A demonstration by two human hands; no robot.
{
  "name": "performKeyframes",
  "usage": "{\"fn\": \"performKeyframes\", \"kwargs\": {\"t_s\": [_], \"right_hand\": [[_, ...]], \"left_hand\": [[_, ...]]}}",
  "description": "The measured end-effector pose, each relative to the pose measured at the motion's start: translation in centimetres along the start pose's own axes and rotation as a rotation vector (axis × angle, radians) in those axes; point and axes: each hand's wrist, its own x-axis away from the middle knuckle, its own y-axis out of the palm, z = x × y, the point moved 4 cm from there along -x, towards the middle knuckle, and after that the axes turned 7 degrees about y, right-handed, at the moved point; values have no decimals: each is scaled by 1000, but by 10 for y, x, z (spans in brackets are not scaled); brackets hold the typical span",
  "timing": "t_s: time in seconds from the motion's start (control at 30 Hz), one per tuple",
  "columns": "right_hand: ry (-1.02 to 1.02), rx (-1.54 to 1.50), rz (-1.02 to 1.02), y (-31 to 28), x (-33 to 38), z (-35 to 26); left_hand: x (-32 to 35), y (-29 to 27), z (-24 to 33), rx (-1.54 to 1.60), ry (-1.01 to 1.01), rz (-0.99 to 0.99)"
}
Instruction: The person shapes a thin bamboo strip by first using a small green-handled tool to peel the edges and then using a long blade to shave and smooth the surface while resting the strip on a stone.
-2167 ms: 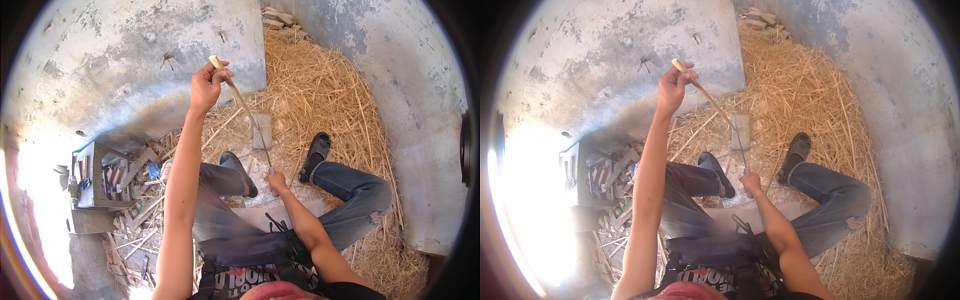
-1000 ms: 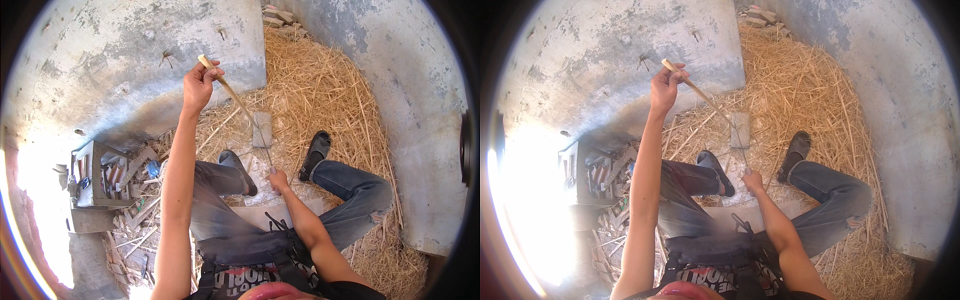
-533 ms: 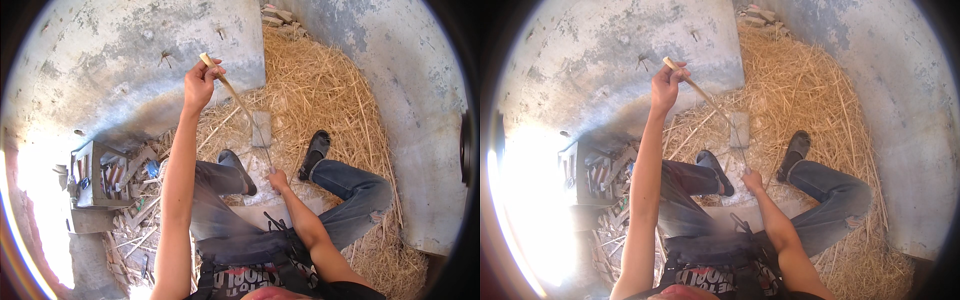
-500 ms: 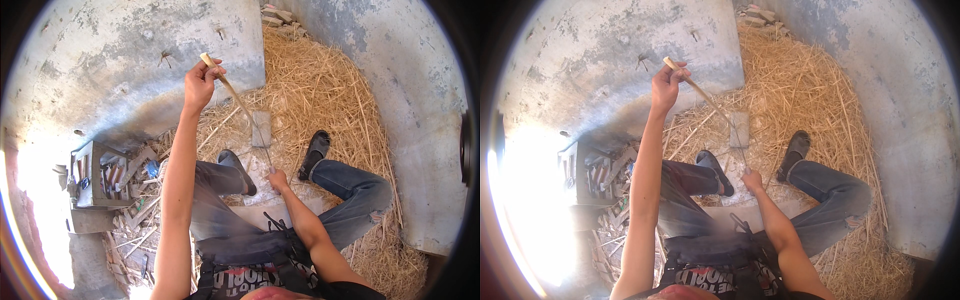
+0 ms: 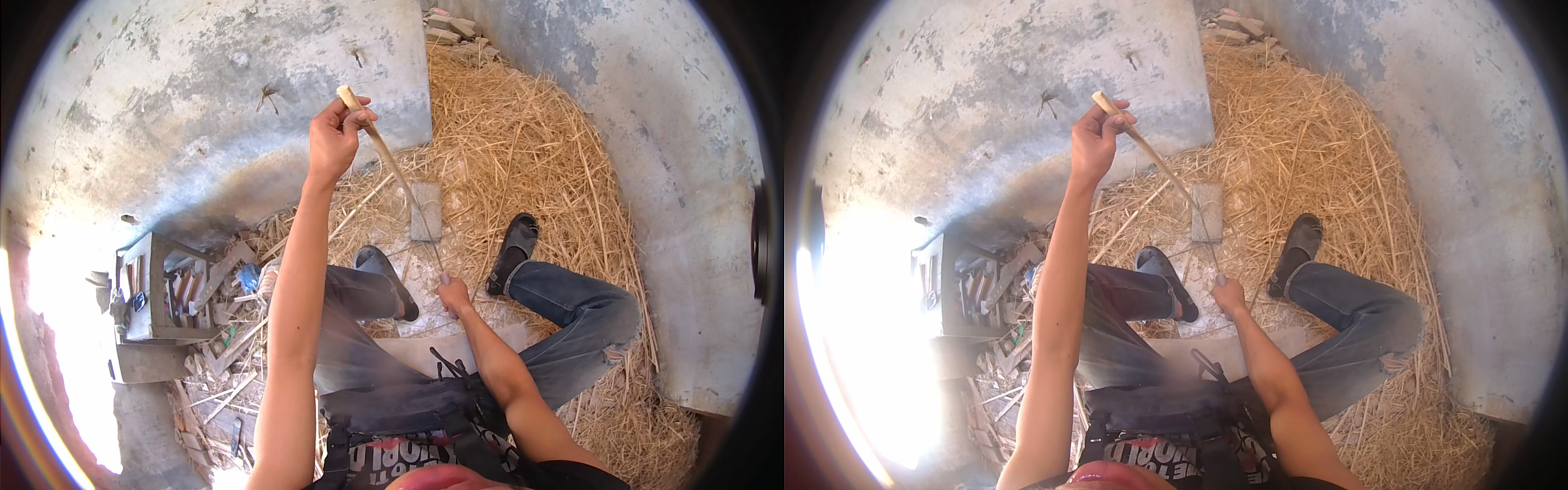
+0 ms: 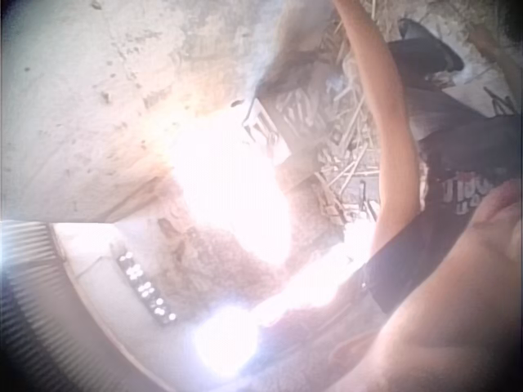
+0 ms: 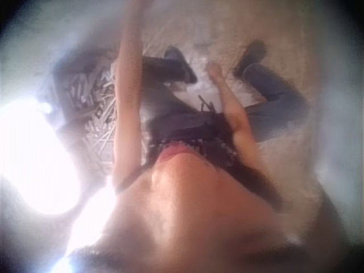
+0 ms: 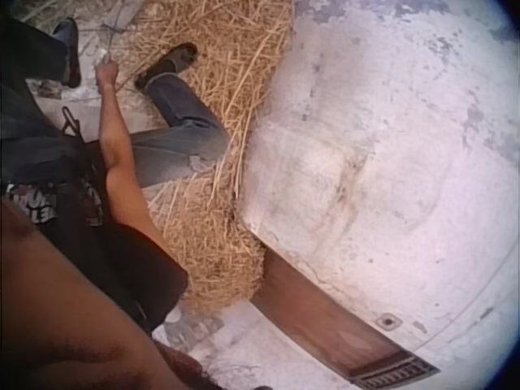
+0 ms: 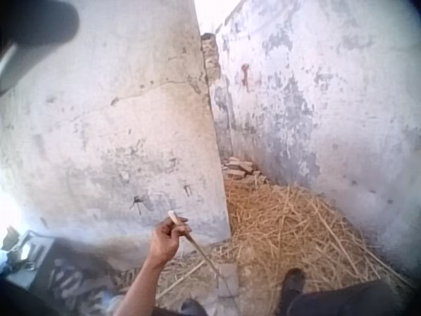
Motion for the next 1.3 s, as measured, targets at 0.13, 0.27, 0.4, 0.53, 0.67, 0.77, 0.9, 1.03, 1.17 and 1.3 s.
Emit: {"fn": "performKeyframes", "kwargs": {"t_s": [0.13, 0.27, 0.4, 0.53, 0.67, 0.77, 0.9, 1.03, 1.17, 1.3], "right_hand": [[20, 13, 13, -1, 0, 3], [-10, 35, 7, 1, -3, 6], [83, -218, -132, -2, -3, -6], [96, -300, -69, -24, 8, -51], [-455, -215, 250, -37, 28, -108], [-543, -199, 438, -27, 35, -96], [-105, 14, 156, 0, 18, -29], [172, -200, -24, 1, 16, -4], [-57, -295, 142, -20, 25, -53], [-566, -266, 446, -30, 39, -99]], "left_hand": [[0, 0, -3, 5, 3, 6], [0, -1, -4, 9, 0, 12], [0, -2, -2, -9, -5, 25], [0, -5, -2, -47, 11, 31], [-1, -7, -4, -42, 4, 42], [0, -7, -5, -21, 4, 54], [6, -6, -3, -41, 8, 61], [12, -8, 0, -21, 46, 58], [14, -15, -6, -12, 39, 90], [15, -19, -12, -65, 29, 154]]}}
